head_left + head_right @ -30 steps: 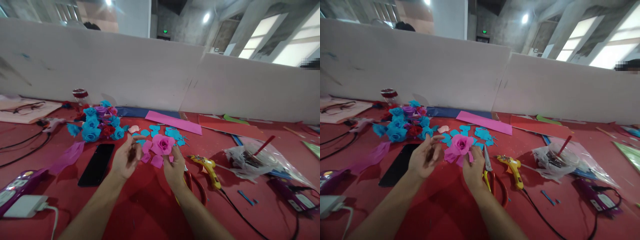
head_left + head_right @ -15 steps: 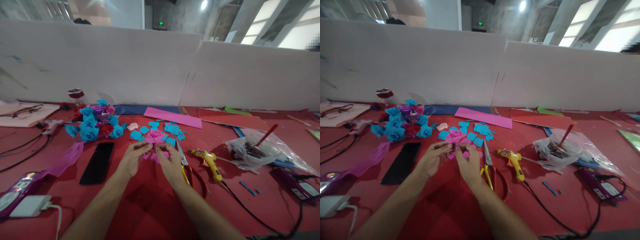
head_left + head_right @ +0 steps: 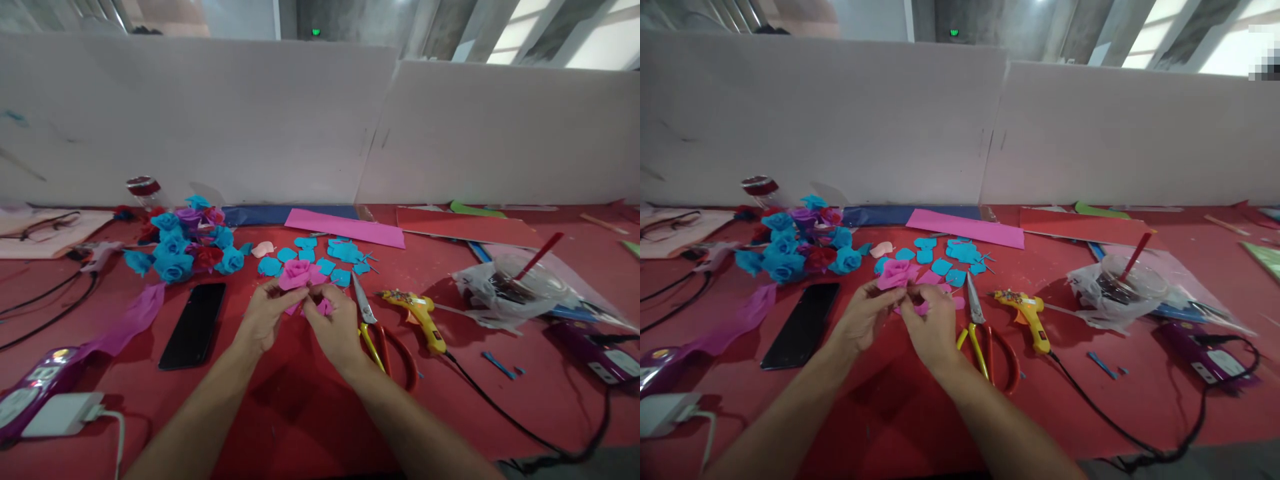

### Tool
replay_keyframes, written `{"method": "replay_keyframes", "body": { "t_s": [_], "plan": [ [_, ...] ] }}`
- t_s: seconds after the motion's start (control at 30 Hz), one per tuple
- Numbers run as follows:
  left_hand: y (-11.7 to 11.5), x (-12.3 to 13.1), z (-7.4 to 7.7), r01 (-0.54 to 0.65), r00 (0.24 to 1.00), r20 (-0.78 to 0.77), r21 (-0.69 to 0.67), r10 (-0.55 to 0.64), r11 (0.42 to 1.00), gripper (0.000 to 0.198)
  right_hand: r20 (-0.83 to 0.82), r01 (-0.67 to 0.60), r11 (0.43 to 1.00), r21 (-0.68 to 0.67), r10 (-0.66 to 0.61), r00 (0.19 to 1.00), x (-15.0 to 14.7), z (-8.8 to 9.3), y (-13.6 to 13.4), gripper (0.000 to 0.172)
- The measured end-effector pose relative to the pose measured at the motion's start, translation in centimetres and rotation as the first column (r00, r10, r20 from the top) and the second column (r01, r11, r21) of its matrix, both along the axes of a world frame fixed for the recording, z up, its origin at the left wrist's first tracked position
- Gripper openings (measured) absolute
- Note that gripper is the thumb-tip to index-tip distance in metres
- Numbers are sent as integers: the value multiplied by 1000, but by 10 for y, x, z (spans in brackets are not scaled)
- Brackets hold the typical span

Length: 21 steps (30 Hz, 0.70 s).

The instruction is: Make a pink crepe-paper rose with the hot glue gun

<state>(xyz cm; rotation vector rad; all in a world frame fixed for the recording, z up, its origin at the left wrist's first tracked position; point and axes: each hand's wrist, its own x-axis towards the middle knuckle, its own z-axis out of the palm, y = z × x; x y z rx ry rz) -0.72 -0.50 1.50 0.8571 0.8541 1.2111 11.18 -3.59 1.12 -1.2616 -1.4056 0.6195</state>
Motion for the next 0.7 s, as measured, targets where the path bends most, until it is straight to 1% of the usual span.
{"method": "replay_keyframes", "body": {
  "t_s": [0.07, 0.13, 0.23, 0.37, 0.47, 0.57, 0.7],
  "plan": [
    [-2, 1, 1, 27, 999, -16, -5, -27, 1000, 23, 13, 21, 1000, 6, -21, 1000, 0, -1, 0, 7],
    [-3, 2, 1, 22, 1000, -17, -12, -22, 1000, 23, 10, 27, 1000, 4, -27, 1000, 0, -1, 1, 8],
    [-5, 4, 2, -50, 998, -28, -8, 50, 999, 20, 16, 34, 999, -7, -34, 999, 1, -2, 2, 9],
    [-8, 9, 4, -165, 979, -119, 25, 167, 986, 19, 78, 41, 999, -6, -40, 996, 0, -1, 2, 9],
    [-9, 10, 4, -200, 962, -180, 44, 205, 979, 18, 102, 29, 999, 17, -31, 994, -1, -1, 1, 9],
    [-8, 8, 2, -180, 972, -145, 36, 183, 983, 17, 56, 15, 1000, 5, -15, 998, -1, 0, 1, 10],
    [-3, 5, -3, -174, 985, 5, -66, 174, 983, 9, -67, -1, 999, -45, -2, 998, 1, 2, 1, 11]
  ]
}}
